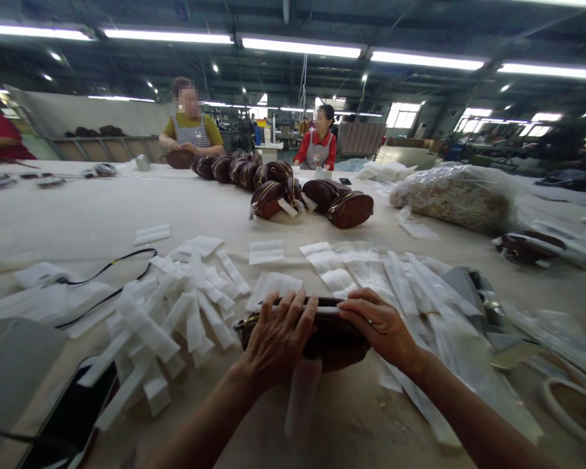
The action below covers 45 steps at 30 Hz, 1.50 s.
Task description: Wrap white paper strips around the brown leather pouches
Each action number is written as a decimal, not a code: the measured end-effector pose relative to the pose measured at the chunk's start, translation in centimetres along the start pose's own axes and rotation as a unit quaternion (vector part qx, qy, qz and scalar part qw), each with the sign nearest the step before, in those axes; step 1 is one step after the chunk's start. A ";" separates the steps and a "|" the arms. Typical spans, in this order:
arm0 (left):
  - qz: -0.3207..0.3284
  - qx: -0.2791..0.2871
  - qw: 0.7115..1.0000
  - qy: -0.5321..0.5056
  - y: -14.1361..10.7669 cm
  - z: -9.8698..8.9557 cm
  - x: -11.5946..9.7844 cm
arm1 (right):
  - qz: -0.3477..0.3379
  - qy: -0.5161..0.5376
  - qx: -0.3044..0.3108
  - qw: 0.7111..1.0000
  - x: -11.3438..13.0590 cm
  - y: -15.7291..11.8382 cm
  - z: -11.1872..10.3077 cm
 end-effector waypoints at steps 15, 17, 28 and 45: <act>0.005 0.030 0.999 -0.017 0.3 0.6 0.7 | -0.049 -0.191 0.106 0.975 0.8 -0.7 0.5; 0.015 0.049 0.999 -0.015 0.6 0.7 0.8 | -0.041 -0.199 0.120 0.972 0.4 -0.8 0.9; -0.037 0.087 0.990 -0.106 2.2 1.4 2.0 | -0.013 -0.169 0.060 0.984 -0.8 -1.8 2.0; 0.006 0.005 0.997 -0.073 -1.0 1.0 2.4 | 0.159 -0.318 -0.261 0.897 -1.3 -13.3 -11.2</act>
Point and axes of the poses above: each hand's wrist, its own y-axis towards the middle knuckle, its own z-axis out of the palm, x = y × z, the point moved 1 cm from there along y, towards the middle knuckle, and after that the axes turned 8 degrees about y, right-handed, at the moved point
